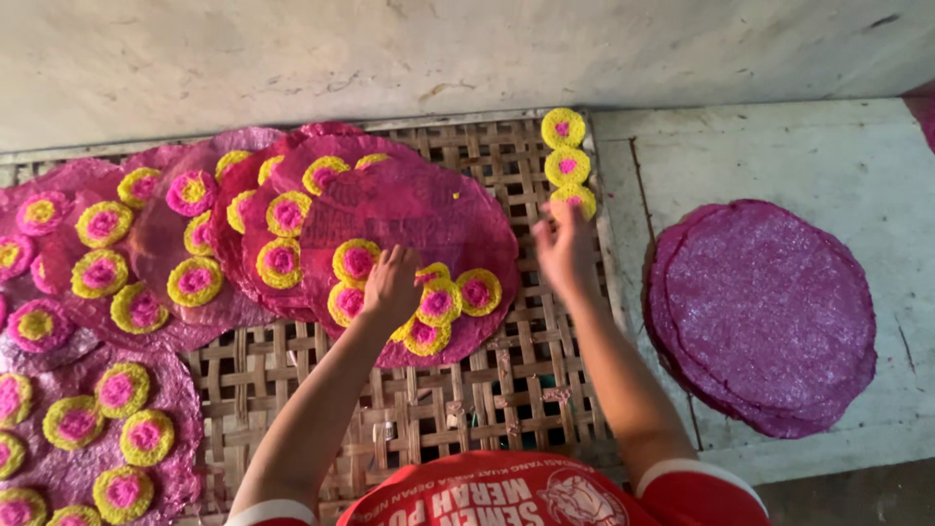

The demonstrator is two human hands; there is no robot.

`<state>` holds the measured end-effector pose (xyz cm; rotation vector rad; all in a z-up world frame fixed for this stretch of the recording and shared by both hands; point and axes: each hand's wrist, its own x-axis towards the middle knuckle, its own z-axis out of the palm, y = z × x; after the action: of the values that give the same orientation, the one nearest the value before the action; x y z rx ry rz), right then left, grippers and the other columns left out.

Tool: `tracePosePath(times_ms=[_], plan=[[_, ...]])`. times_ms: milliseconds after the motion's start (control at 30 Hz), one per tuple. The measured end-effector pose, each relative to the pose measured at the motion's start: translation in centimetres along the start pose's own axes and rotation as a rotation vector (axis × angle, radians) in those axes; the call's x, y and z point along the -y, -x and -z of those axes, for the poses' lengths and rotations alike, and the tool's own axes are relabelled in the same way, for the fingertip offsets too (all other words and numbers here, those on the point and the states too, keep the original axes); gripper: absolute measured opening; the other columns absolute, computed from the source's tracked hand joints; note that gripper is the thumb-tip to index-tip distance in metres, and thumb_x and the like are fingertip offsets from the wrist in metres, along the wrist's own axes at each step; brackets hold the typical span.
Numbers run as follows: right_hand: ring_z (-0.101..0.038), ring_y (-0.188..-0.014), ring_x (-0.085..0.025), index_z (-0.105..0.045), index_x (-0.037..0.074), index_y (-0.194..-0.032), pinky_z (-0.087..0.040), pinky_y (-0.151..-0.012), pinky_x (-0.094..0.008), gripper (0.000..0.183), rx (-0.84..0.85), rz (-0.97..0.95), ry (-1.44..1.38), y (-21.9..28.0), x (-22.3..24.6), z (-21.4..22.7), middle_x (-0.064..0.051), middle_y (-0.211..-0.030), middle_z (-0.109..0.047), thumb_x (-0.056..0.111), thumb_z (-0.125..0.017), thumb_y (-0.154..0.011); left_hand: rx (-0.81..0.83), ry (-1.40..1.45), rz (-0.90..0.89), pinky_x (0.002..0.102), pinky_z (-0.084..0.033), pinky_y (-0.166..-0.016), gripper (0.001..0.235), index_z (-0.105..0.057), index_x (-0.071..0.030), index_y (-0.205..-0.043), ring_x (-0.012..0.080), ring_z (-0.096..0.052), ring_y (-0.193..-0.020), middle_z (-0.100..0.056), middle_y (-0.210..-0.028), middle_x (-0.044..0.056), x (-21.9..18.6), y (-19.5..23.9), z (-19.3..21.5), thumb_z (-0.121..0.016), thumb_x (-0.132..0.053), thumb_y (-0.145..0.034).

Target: The person assembles crackers by hand by placing smaller yellow and pink dough circles onto larger pink discs and arranging them on a bamboo drying rack.

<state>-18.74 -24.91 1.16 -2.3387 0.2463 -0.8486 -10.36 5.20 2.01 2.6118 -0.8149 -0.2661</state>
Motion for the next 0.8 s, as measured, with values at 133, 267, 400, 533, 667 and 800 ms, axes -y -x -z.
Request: tracePosePath(times_ms=[133,267,400,533,667,800], plan=[[-0.064,-0.073,-0.013,-0.073,0.007,-0.101,-0.055,-0.057,-0.028,0.013,0.522,0.045,-0.300,6.6,8.5,-2.4,-0.008,-0.099,-0.070,0.006,-0.073,-0.089,0.019,0.119,0.066,0.048,-0.055,-0.088,0.041,-0.055,-0.006,-0.121,0.0357,-0.066,-0.106,-0.067,-0.113,0.016,1.3,-0.4,-1.4,-0.072,-0.028,-0.091],[-0.063,-0.084,-0.020,-0.070,0.009,-0.098,-0.057,-0.072,-0.031,0.037,0.360,0.347,-0.095,9.3,12.0,-5.3,-0.007,-0.097,-0.070,0.031,-0.087,-0.073,0.095,0.072,0.145,0.050,-0.056,-0.086,0.042,-0.058,-0.011,-0.124,0.0365,-0.069,-0.103,-0.070,-0.113,0.016,2.1,-0.6,-2.5,-0.068,-0.035,-0.092],[-0.065,-0.087,-0.017,-0.069,0.009,-0.104,-0.058,-0.075,-0.028,0.026,0.406,0.271,-0.006,10.3,11.6,-7.5,-0.005,-0.100,-0.070,0.019,-0.083,-0.085,0.074,0.081,0.204,0.051,-0.057,-0.080,0.042,-0.062,-0.013,-0.123,0.0366,-0.070,-0.096,-0.072,-0.107,0.015,2.5,0.2,-2.1,-0.068,-0.038,-0.091],[-0.063,-0.086,-0.019,-0.068,0.003,-0.102,-0.054,-0.074,-0.027,0.023,0.386,-0.340,-0.537,10.1,7.8,-8.0,-0.009,-0.098,-0.069,0.021,-0.078,-0.093,0.145,0.250,0.295,0.048,-0.056,-0.078,0.045,-0.065,-0.013,-0.123,0.0333,-0.072,-0.088,-0.074,-0.096,0.016,2.5,0.2,-1.4,-0.070,-0.044,-0.092],[-0.064,-0.108,-0.018,-0.067,0.012,-0.119,-0.058,-0.088,-0.031,0.035,0.268,-0.910,-1.116,8.4,-0.6,-4.2,-0.003,-0.117,-0.067,0.038,-0.061,-0.095,-0.027,0.430,0.173,0.044,-0.056,-0.075,0.040,-0.067,-0.008,-0.118,0.0305,-0.073,-0.086,-0.075,-0.095,0.015,1.9,1.6,-1.8,-0.070,-0.037,-0.091],[-0.065,-0.111,-0.022,-0.068,0.008,-0.122,-0.052,-0.093,-0.038,0.043,0.102,-1.047,-1.101,5.7,-8.6,-0.3,-0.008,-0.119,-0.071,0.039,-0.066,-0.092,-0.108,0.460,0.257,0.044,-0.056,-0.071,0.040,-0.065,-0.008,-0.121,0.0305,-0.073,-0.080,-0.074,-0.092,0.016,-0.5,2.7,-1.9,-0.069,-0.036,-0.092]])
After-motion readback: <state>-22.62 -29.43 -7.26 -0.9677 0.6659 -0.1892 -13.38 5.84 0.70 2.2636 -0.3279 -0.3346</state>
